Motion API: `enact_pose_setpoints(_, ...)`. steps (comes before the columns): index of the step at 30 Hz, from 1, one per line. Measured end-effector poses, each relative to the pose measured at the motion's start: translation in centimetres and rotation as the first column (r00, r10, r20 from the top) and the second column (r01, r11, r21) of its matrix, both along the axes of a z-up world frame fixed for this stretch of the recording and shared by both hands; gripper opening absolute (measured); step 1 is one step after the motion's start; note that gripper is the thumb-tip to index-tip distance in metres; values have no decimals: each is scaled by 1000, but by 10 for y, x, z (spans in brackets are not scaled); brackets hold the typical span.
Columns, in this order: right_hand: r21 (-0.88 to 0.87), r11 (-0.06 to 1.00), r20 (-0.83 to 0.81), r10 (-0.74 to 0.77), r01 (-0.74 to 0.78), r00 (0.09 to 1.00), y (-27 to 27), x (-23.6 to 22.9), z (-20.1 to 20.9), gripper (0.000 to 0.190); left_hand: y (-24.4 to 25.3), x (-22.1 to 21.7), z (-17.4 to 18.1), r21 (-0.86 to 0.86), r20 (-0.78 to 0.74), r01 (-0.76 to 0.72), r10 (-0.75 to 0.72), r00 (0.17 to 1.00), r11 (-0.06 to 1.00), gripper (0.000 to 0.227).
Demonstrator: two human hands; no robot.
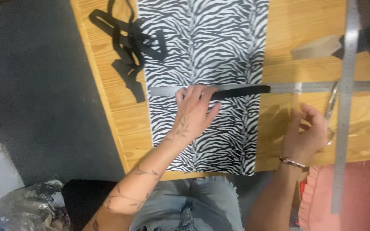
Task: The person measures a piece of zebra-print fabric on a wooden table using a metal ruler. They align the ruler horizontally and vertically to check dimensions, then place a black strap on the fabric and measure it as well.
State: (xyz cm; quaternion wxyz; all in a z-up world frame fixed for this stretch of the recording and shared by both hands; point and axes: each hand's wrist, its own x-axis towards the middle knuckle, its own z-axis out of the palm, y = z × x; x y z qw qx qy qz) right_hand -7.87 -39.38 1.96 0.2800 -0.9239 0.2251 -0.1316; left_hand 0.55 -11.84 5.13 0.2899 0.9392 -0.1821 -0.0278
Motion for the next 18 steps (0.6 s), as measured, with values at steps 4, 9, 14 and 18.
enact_pose_setpoints(4,94,993,-13,-76,77,997,-13,-5,1,15,-24,9,-12,37,-10,27,-26,1000,999,23)
enact_pose_setpoints(9,35,999,48,-16,14,999,-24,-11,4,14,-50,10,-14,14,-108,106,-103,989,994,13)
enact_pose_setpoints(14,-132,955,65,274,-264,960,-24,9,2,17,-56,7,-21,20,-141,107,-104,985,994,22)
enact_pose_setpoints(18,-310,874,-126,352,-374,927,-37,31,1,10,-47,15,3,95,-460,72,-20,887,993,48)
